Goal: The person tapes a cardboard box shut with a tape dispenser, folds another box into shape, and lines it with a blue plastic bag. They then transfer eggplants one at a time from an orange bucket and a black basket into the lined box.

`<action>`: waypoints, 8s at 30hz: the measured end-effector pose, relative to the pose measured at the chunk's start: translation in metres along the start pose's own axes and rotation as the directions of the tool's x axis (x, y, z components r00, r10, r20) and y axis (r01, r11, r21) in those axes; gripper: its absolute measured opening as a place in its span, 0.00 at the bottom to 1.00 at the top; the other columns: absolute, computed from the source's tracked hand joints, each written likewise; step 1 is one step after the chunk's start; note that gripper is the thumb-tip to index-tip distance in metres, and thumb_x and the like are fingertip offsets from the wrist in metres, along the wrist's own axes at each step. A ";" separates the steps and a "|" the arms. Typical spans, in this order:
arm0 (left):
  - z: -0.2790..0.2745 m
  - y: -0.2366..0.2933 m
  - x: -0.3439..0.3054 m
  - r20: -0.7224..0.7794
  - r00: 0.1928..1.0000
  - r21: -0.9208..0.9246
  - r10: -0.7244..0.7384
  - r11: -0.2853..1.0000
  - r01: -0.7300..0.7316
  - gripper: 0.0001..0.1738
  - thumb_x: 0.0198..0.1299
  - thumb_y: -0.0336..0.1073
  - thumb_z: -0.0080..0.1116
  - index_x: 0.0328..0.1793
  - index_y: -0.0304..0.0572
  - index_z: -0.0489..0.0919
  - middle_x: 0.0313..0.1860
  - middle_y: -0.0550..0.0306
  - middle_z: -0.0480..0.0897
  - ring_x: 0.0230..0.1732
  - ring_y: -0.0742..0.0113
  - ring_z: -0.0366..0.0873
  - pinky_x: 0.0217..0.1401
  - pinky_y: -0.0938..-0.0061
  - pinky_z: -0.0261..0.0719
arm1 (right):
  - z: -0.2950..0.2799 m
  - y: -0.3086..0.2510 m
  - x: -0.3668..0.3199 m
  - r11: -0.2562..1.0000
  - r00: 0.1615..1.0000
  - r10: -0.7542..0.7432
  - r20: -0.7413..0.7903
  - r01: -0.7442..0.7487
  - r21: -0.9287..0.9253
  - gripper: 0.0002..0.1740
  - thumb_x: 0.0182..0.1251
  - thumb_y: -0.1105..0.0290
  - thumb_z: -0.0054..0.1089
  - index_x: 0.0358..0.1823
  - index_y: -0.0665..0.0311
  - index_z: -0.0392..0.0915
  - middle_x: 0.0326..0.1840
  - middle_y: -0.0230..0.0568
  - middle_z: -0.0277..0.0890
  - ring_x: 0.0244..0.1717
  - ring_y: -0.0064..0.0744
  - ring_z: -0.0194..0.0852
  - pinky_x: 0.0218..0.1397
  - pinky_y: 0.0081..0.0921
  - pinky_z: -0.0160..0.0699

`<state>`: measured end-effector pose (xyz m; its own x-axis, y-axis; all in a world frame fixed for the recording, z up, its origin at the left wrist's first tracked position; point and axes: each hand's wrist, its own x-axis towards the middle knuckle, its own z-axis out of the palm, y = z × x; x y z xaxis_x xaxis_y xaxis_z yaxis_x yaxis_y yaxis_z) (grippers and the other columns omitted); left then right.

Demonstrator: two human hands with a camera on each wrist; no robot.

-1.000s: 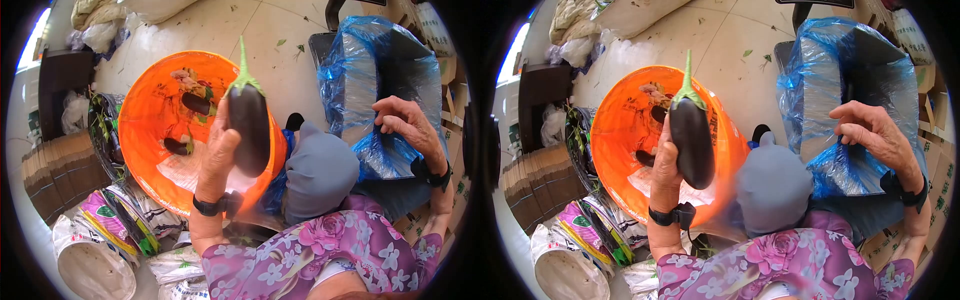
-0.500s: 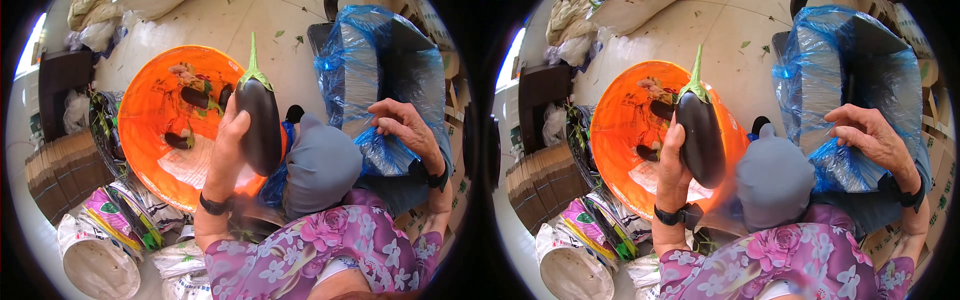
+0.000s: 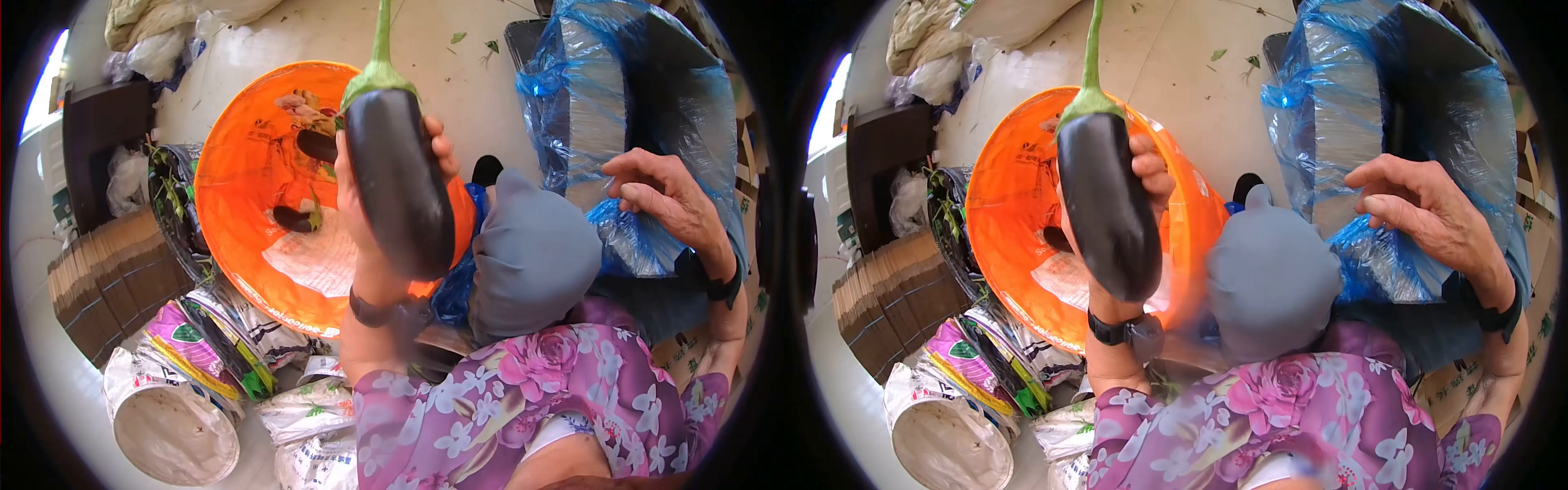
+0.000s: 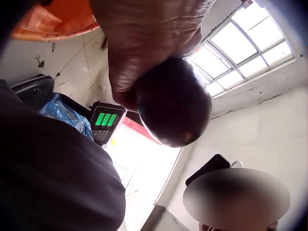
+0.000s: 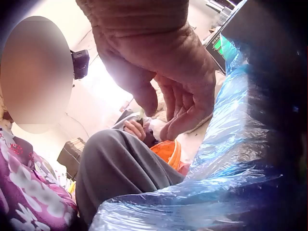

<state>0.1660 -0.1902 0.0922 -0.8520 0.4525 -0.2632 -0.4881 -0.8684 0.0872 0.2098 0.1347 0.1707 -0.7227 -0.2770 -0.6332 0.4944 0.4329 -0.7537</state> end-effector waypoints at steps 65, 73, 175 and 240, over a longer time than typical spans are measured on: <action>-0.078 0.166 -0.050 -0.125 0.762 0.559 0.635 0.679 -0.475 0.21 0.75 0.43 0.41 0.44 0.31 0.77 0.41 0.44 0.82 0.51 0.49 0.80 0.63 0.55 0.74 | -0.038 -0.027 -0.002 0.939 0.942 -0.080 -0.325 -0.038 -0.342 0.19 0.73 0.67 0.54 0.62 0.67 0.73 0.50 0.39 0.77 0.52 0.27 0.75 0.58 0.24 0.73; 0.041 0.007 0.058 0.069 0.989 0.424 0.133 0.893 -0.149 0.20 0.75 0.42 0.40 0.40 0.34 0.76 0.37 0.49 0.81 0.44 0.54 0.80 0.65 0.52 0.72 | -0.025 -0.047 0.009 0.381 0.662 -0.747 0.057 0.497 -0.780 0.45 0.48 0.56 0.77 0.68 0.67 0.68 0.64 0.46 0.72 0.64 0.48 0.71 0.61 0.38 0.72; -0.269 0.143 0.093 -0.218 0.510 0.966 0.832 0.257 -0.007 0.49 0.52 0.39 0.70 0.74 0.28 0.53 0.64 0.36 0.71 0.67 0.48 0.70 0.66 0.61 0.70 | 0.003 -0.021 0.049 0.910 0.977 -0.207 -0.052 0.173 -0.377 0.15 0.64 0.77 0.59 0.52 0.70 0.78 0.33 0.44 0.80 0.36 0.28 0.79 0.44 0.25 0.79; -0.092 0.120 -0.219 -0.541 0.830 0.719 -0.132 0.439 0.539 0.29 0.61 0.30 0.60 0.70 0.35 0.71 0.32 0.58 0.81 0.27 0.73 0.77 0.31 0.79 0.77 | -0.129 0.195 0.135 0.884 0.850 -0.014 -0.526 -0.235 -0.404 0.38 0.63 0.52 0.62 0.63 0.78 0.68 0.58 0.61 0.76 0.60 0.48 0.75 0.64 0.32 0.69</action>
<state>0.3118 -0.4126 0.0716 -0.5408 0.3804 -0.7502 -0.8092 0.0083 0.5875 0.1460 0.2920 -0.0391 -0.8755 0.2100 -0.4351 0.4123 0.7943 -0.4462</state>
